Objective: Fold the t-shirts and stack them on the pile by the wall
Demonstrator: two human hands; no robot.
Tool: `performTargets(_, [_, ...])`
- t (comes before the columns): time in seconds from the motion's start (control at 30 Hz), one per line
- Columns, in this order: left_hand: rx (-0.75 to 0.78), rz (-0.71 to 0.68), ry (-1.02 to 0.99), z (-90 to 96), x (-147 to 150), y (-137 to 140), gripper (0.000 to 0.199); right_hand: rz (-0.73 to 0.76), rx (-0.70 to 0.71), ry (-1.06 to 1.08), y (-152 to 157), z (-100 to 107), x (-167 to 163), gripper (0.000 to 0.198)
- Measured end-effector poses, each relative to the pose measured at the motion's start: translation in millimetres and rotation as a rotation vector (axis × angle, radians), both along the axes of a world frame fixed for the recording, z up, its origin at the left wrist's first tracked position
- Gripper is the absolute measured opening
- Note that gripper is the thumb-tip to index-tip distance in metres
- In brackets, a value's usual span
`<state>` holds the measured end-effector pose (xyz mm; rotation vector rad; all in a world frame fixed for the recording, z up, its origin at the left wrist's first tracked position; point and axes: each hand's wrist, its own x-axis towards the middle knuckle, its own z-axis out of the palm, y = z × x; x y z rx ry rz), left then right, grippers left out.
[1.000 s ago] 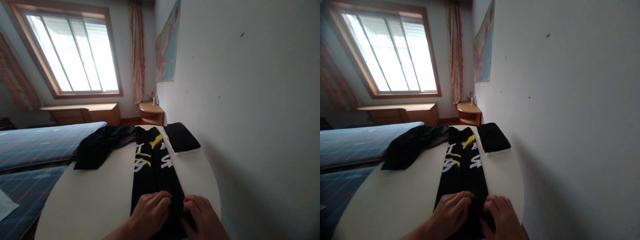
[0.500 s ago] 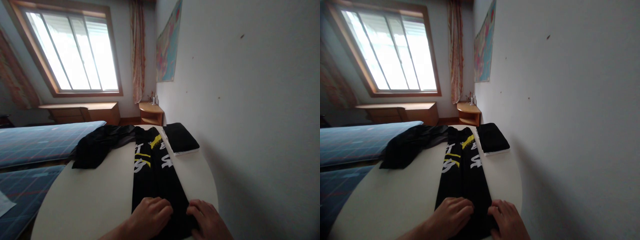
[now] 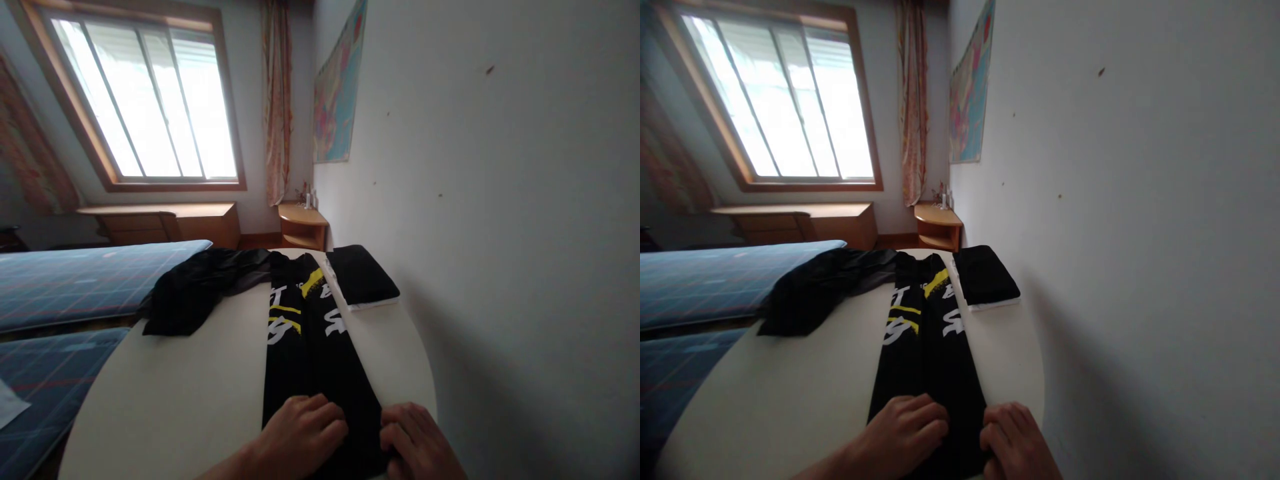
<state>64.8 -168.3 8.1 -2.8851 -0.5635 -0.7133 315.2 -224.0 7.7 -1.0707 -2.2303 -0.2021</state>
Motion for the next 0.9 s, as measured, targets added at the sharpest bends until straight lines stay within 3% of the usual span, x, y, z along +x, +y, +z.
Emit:
performTargets(0.2, [0.021,-0.039,-0.014,1.1,1.1,-0.3,0.007,0.099,-0.128,-0.107,9.5,14.6,2.8,0.021])
performTargets(0.33, [-0.033,-0.064,0.035,1.6,1.2,0.5,0.009,-0.017,-0.276,-0.043,33.0,21.3,-6.0,0.014])
performTargets(0.4, [-0.066,-0.077,0.064,2.1,-0.1,1.2,0.013,-0.088,-0.377,-0.003,53.4,23.9,-15.6,0.016])
performTargets(0.47, [-0.107,-0.115,0.083,3.7,-2.4,2.5,0.018,-0.057,-0.441,0.002,77.4,26.8,-26.6,0.015])
performTargets(0.57, [-0.214,-0.168,0.067,8.3,-8.4,6.5,0.018,0.025,-0.453,-0.085,114.7,31.8,-42.4,0.029])
performTargets(0.63, [-0.284,-0.168,0.056,11.7,-14.1,10.1,0.02,0.023,-0.457,-0.168,138.1,35.9,-52.5,0.027])
performTargets(0.73, [-0.309,-0.131,0.07,14.7,-23.0,15.2,0.02,-0.083,-0.487,-0.235,170.8,42.4,-69.8,0.028])
performTargets(0.9, [-0.297,-0.122,0.083,10.5,-30.7,21.2,0.007,-0.295,-0.596,-0.167,225.6,43.9,-106.0,0.03])
